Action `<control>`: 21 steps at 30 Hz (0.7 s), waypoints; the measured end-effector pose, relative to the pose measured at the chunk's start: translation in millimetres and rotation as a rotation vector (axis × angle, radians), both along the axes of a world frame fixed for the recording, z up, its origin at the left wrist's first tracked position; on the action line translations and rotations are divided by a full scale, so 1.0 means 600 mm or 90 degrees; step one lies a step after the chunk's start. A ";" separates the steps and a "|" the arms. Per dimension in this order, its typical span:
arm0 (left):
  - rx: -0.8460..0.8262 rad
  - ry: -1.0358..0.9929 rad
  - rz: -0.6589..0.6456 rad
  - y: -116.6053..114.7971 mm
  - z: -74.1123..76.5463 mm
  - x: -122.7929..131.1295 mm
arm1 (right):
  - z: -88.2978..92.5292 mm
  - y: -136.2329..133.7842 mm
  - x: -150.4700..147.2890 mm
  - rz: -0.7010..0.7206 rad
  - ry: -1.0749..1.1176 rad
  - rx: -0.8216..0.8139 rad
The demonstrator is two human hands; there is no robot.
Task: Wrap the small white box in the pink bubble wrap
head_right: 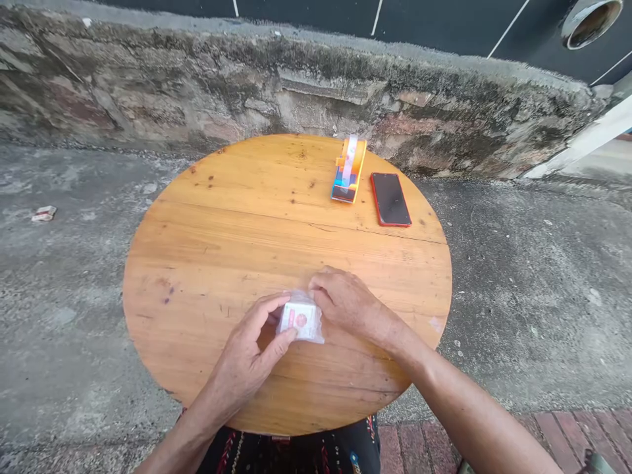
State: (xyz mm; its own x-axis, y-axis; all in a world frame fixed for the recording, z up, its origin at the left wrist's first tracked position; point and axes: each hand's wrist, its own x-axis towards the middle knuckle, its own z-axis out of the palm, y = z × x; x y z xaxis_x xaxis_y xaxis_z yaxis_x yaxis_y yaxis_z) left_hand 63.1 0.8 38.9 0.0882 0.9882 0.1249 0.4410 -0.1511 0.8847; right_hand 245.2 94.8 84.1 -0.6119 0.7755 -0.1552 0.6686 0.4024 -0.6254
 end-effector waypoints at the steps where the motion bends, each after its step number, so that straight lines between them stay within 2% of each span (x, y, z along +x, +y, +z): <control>1: -0.002 -0.001 0.000 0.000 0.000 0.000 | -0.001 -0.001 0.000 -0.014 0.006 -0.017; 8: -0.005 -0.006 -0.002 -0.003 0.000 0.000 | -0.031 -0.003 0.007 -0.138 0.176 -0.126; 17: -0.013 -0.009 -0.005 -0.002 0.000 0.000 | -0.027 0.024 -0.004 -0.131 0.141 -0.298; 21: -0.004 -0.005 -0.003 -0.005 0.002 0.000 | -0.034 0.025 -0.008 -0.094 0.148 -0.235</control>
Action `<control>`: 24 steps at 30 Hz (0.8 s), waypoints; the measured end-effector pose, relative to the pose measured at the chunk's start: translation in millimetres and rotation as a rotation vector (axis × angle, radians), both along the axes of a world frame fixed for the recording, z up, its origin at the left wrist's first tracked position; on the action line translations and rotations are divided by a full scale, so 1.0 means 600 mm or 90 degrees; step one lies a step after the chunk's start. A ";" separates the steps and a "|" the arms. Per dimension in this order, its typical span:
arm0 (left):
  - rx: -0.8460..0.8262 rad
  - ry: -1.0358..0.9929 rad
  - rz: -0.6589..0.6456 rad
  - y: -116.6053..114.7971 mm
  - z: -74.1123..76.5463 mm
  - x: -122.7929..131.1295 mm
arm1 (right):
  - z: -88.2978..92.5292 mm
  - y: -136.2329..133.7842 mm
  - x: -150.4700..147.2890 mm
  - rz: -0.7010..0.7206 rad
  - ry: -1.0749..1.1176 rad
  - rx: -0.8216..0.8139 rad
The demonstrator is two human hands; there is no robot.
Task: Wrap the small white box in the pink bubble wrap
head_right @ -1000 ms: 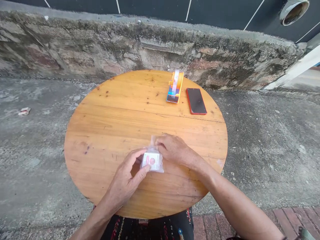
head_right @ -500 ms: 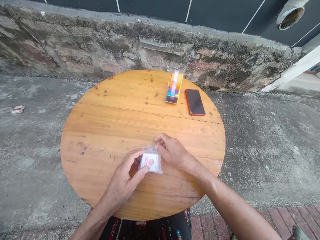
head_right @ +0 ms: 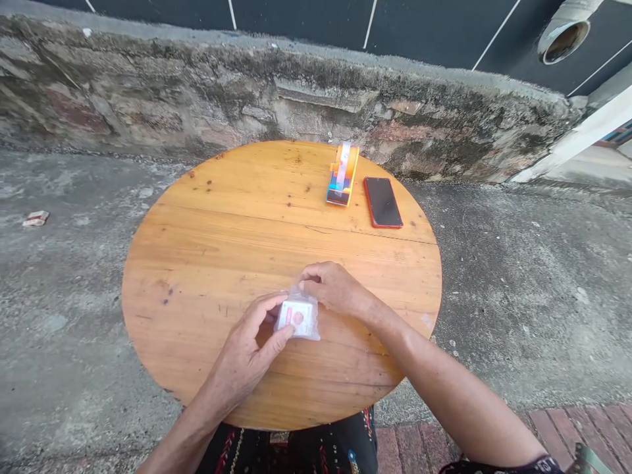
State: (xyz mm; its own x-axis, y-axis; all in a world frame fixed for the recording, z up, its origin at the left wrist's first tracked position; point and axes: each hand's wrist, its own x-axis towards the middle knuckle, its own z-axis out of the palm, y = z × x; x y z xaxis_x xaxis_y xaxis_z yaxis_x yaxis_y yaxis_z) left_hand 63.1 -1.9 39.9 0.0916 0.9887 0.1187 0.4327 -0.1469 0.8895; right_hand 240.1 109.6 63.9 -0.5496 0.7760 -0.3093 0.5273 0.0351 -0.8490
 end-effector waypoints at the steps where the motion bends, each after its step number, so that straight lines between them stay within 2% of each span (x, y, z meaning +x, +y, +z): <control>1: 0.004 0.001 0.000 0.000 0.000 0.000 | -0.002 -0.002 0.000 0.000 0.002 0.035; 5: 0.009 0.002 0.002 0.001 -0.001 0.001 | -0.005 -0.012 0.003 0.009 0.033 0.177; 7: 0.003 0.001 0.006 0.002 -0.002 0.002 | -0.002 -0.016 0.005 0.013 0.046 0.198; 18: -0.007 -0.018 0.013 0.000 0.002 0.005 | 0.000 -0.017 0.009 -0.008 0.071 0.062; 24: -0.009 -0.022 0.017 0.001 0.004 0.007 | 0.015 -0.014 0.011 0.015 0.051 0.053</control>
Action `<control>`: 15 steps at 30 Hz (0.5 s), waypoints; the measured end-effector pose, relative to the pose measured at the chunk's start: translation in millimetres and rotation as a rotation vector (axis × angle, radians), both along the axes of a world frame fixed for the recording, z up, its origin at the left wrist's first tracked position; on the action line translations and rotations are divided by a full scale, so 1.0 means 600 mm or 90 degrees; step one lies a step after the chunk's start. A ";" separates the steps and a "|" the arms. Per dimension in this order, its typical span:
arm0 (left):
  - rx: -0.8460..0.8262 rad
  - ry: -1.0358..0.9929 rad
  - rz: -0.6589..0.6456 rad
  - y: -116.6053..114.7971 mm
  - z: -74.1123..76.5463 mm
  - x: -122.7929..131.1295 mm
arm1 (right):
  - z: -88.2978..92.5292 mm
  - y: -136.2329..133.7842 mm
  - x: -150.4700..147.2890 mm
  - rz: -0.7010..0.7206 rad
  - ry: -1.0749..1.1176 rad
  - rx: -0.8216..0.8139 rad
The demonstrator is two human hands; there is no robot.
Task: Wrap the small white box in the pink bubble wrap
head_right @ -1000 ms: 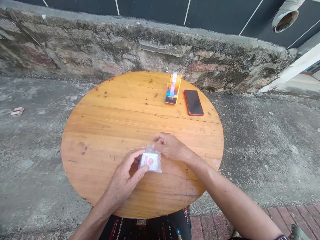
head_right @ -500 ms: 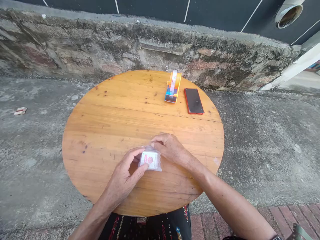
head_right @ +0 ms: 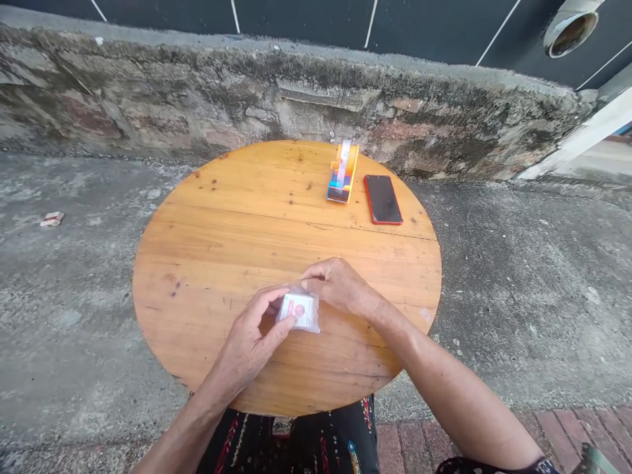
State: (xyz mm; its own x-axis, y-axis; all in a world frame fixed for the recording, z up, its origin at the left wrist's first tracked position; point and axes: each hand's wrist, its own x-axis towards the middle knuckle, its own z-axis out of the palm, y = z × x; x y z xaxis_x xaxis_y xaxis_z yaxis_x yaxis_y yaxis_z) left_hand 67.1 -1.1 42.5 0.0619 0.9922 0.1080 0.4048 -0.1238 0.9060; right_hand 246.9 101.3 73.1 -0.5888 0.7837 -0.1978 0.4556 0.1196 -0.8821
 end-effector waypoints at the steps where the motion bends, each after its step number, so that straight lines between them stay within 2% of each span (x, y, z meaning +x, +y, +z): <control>1: 0.002 -0.001 -0.001 0.000 0.001 0.000 | 0.004 0.000 0.000 0.009 -0.011 -0.003; 10: 0.013 0.007 0.014 -0.001 0.002 0.001 | 0.019 0.005 0.004 0.061 -0.048 -0.031; 15: 0.012 0.004 0.021 -0.001 0.002 0.004 | 0.031 0.012 0.008 0.157 -0.036 -0.019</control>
State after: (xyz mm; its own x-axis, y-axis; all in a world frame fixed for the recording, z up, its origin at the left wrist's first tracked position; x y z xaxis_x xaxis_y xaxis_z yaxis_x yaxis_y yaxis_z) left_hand 69.5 -1.5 43.4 0.0292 0.9915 0.1270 0.4141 -0.1277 0.9012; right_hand 251.9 108.3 91.8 -0.7491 0.6109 -0.2562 0.4641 0.2079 -0.8610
